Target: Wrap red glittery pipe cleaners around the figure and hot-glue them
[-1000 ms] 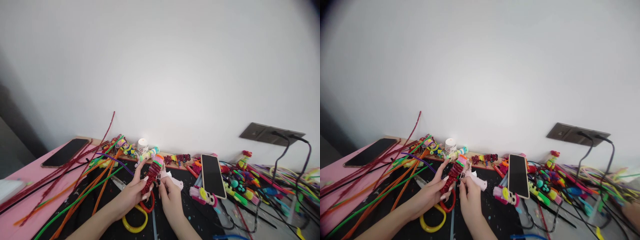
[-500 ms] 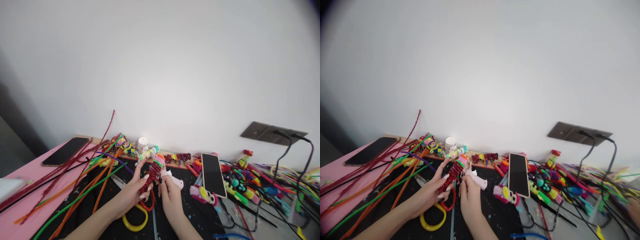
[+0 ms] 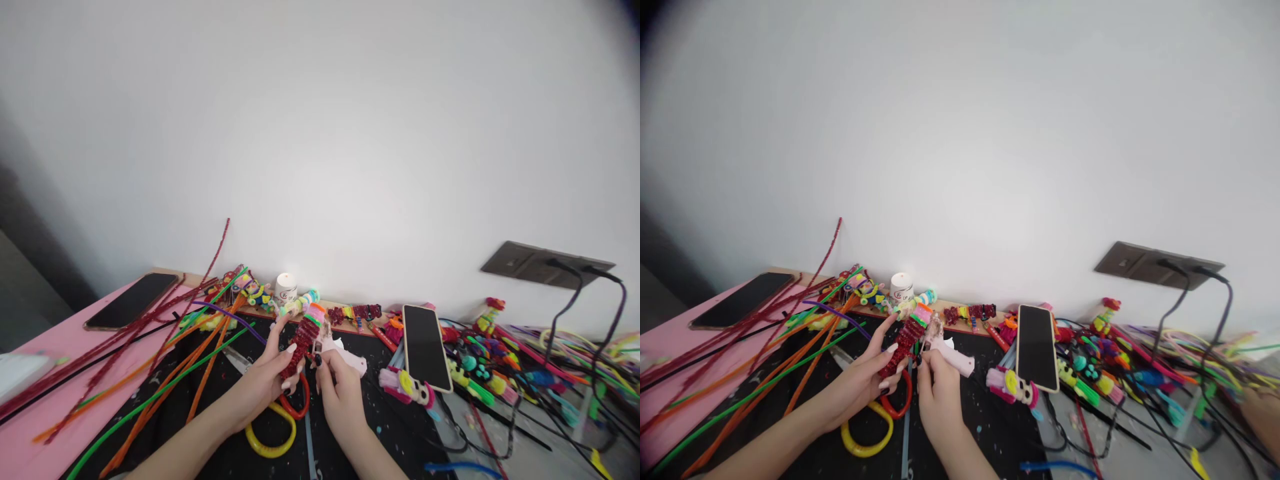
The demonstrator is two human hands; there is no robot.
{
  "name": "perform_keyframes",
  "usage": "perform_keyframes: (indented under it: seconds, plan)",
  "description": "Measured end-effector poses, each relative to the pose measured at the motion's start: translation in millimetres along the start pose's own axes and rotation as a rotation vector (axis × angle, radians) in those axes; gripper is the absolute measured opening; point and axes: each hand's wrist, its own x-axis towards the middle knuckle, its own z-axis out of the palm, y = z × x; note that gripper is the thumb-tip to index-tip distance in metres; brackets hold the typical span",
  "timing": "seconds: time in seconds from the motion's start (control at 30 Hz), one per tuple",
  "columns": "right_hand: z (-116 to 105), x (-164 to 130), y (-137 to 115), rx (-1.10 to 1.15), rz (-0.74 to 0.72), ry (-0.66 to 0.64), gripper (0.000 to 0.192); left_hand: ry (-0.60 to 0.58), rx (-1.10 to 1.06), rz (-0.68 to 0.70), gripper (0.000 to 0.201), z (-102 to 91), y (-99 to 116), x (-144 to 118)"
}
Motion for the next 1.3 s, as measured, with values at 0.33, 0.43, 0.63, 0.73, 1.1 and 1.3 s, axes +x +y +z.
perform_keyframes:
  seconds: [0.33,0.43,0.63,0.73,1.1,1.3]
  plan:
    - [2.5,-0.3,-0.7,0.019,-0.003,-0.128,0.025,0.043,0.034,0.034,0.070,1.0,0.4,1.5]
    - [2.9,-0.4,0.0,0.015,0.002,-0.130,0.024,0.044,0.033,0.030,0.070,1.5,0.6,1.1]
    - [2.3,-0.7,1.4,0.031,0.021,-0.140,0.024,0.032,0.042,0.039,0.069,0.2,0.2,1.2]
    - [2.3,-0.2,2.1,0.008,0.024,-0.146,0.024,0.026,0.050,0.047,0.068,-2.2,-0.8,2.1]
    - [2.3,-0.2,2.3,0.009,0.026,-0.125,0.025,-0.025,0.020,0.075,0.070,-5.6,-4.8,3.6]
    - [2.4,1.1,6.0,-0.006,0.025,-0.084,0.024,-0.040,0.053,0.102,0.077,-6.6,-4.5,3.7]
